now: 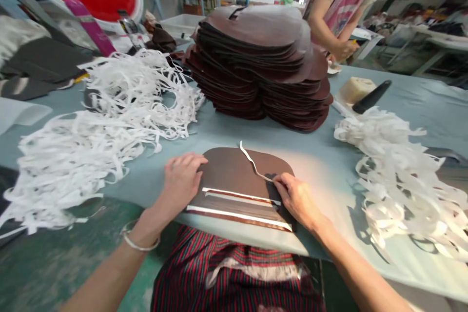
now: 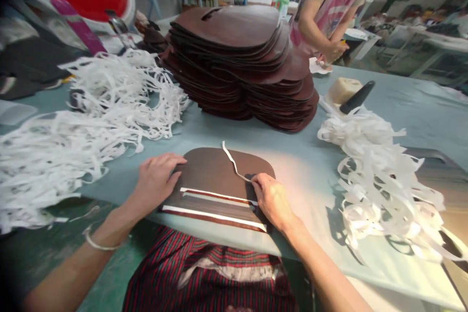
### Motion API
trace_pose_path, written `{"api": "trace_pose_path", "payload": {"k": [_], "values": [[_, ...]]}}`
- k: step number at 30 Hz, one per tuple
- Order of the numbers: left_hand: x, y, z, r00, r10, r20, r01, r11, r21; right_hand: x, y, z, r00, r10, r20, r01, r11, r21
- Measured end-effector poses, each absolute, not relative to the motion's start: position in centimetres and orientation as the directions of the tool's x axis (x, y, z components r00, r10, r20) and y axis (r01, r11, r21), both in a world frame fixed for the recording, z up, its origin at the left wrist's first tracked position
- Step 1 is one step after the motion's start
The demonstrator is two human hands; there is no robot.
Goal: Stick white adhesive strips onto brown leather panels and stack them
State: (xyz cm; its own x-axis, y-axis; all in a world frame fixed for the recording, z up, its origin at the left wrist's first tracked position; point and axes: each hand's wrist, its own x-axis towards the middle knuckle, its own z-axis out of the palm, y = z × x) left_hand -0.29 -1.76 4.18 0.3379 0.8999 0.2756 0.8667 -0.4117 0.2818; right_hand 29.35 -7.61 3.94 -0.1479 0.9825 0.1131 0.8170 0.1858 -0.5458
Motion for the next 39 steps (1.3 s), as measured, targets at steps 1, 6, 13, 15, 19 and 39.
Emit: {"api": "trace_pose_path", "payload": {"k": [1,6,13,15,19,39], "values": [[1.3,-1.9,5.0,0.383,0.871,0.306,0.827,-0.472,0.307,28.5,-7.7,4.4,-0.182,0.975,0.126,0.802,0.221,-0.554],[7.2,-3.8,8.2,0.667,0.717,0.202,0.555,-0.659,0.509,25.9,-8.1,7.2,-0.215,0.963,0.164,0.740,0.270,-0.616],[0.6,-5.2,7.4,0.586,0.787,-0.193,0.616,-0.277,0.738,29.9,-12.6,5.9,0.000,0.991,-0.133,0.751,-0.088,-0.655],[-0.8,-5.9,6.5,0.545,0.808,-0.225,0.643,-0.230,0.731,29.9,-13.8,4.8,0.008,0.985,-0.173,0.734,-0.123,-0.668],[-1.7,-6.3,5.0,0.382,0.898,-0.218,0.740,-0.156,0.655,28.7,-14.4,3.1,0.062,0.982,-0.180,0.740,-0.166,-0.652],[-5.1,-3.9,5.2,0.132,0.967,-0.218,0.768,0.039,0.640,27.8,-11.7,1.8,0.088,0.965,-0.249,0.808,-0.215,-0.548]]}}
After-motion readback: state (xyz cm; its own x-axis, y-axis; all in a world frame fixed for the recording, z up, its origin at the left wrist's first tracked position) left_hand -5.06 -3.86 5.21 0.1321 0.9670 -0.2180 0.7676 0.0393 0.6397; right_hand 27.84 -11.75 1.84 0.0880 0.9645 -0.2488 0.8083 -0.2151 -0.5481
